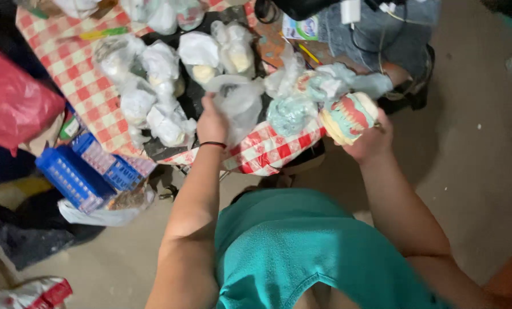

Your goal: Unpacking dental models from plastic bags, inspecting them, and sorting metal components into a green bowl.

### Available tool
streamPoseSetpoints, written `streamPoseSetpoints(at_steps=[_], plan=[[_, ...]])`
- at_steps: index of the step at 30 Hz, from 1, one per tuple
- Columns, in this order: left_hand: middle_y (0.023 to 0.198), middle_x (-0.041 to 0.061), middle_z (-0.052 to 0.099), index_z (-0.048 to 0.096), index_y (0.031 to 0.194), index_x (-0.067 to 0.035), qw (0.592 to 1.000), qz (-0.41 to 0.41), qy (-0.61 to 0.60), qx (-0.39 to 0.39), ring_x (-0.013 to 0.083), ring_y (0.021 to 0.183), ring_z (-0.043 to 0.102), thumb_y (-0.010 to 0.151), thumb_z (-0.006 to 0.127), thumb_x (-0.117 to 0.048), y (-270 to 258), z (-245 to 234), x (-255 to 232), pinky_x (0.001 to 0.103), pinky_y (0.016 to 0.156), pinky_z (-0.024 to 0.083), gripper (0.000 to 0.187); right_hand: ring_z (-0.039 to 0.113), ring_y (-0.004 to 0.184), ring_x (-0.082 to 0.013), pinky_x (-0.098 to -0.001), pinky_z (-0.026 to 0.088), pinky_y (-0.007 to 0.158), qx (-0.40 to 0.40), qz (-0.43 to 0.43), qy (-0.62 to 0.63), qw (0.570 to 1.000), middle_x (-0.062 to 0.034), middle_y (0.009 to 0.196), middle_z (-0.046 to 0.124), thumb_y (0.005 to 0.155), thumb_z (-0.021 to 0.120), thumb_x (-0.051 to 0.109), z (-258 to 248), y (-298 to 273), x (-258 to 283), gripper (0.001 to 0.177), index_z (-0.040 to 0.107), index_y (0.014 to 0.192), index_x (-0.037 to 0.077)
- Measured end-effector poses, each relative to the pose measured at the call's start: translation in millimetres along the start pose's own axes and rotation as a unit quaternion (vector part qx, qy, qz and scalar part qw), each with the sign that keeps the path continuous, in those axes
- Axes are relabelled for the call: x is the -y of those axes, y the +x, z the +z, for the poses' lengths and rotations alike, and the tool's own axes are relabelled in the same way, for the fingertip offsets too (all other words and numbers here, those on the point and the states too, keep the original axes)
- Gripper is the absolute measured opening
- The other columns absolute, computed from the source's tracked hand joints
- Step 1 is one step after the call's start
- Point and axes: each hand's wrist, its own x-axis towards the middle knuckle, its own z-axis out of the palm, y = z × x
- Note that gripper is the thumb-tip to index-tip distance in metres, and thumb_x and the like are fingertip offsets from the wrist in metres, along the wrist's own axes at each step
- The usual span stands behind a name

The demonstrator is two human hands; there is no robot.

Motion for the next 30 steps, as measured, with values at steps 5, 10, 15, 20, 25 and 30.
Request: streamPoseSetpoints(at_steps=[5,10,15,20,25,30], plan=[[0.131,0.020,0.065,0.033,0.149,-0.029,0.992,-0.026,-0.127,-0.006,0.0410,0.122,0.065,0.098,0.049,-0.019,8,-27,30,0.052,0.109,0.048,0.055,0.070,0.110,-0.0403,-0.0625,0.055,0.102,0.019,-0.117,0.165,0.979,-0.0105,0.110,0.075,0.099,0.065,0.041,-35,-58,25,0.030,0.069,0.099,0.011],[0.163,0.019,0.039,0.033,0.157,0.001,0.912,0.015,-0.410,-0.002,0.0242,0.146,0.042,0.100,0.057,-0.054,-23,-61,10,0.038,0.121,0.033,0.083,0.059,0.142,-0.0345,-0.0509,0.046,0.122,-0.118,-0.195,0.152,0.962,-0.0159,0.146,0.066,0.086,0.071,0.046,-57,-126,50,0.070,0.065,0.143,0.007],[0.125,0.010,0.074,0.066,0.133,-0.005,0.836,0.051,-0.523,0.159,0.0167,0.108,0.069,0.083,0.083,-0.015,-57,-93,-70,0.035,0.098,0.060,0.053,0.048,0.161,-0.0382,-0.0535,0.044,0.135,-0.132,-0.315,0.068,0.937,-0.0121,0.164,0.053,0.083,0.072,0.052,-79,-158,71,0.080,0.057,0.152,0.015],[0.116,0.011,0.077,0.069,0.126,-0.006,0.792,0.047,-0.586,0.166,0.0193,0.098,0.072,0.080,0.083,-0.009,-65,-37,-164,0.038,0.087,0.062,0.049,0.044,0.154,-0.0494,-0.0683,0.053,0.105,-0.091,-0.312,0.169,0.930,-0.0238,0.168,0.045,0.086,0.078,0.034,-119,-184,103,0.083,0.048,0.158,0.006],[0.102,0.013,0.075,0.070,0.123,-0.008,0.839,0.036,-0.519,0.162,0.0184,0.087,0.072,0.084,0.089,-0.017,-99,26,-315,0.042,0.080,0.065,0.045,0.042,0.152,-0.0500,-0.0691,0.050,0.107,-0.017,-0.329,0.155,0.931,-0.0236,0.167,0.044,0.093,0.071,0.032,-181,-185,165,0.077,0.045,0.160,0.005],[0.111,0.012,0.075,0.072,0.127,-0.009,0.839,0.081,-0.512,0.163,0.0170,0.097,0.067,0.095,0.077,-0.016,-92,180,-389,0.042,0.089,0.060,0.033,0.051,0.142,-0.0472,-0.0709,0.052,0.103,0.055,-0.335,0.074,0.938,-0.0197,0.157,0.052,0.098,0.063,0.035,-244,-194,259,0.065,0.048,0.155,0.007]])
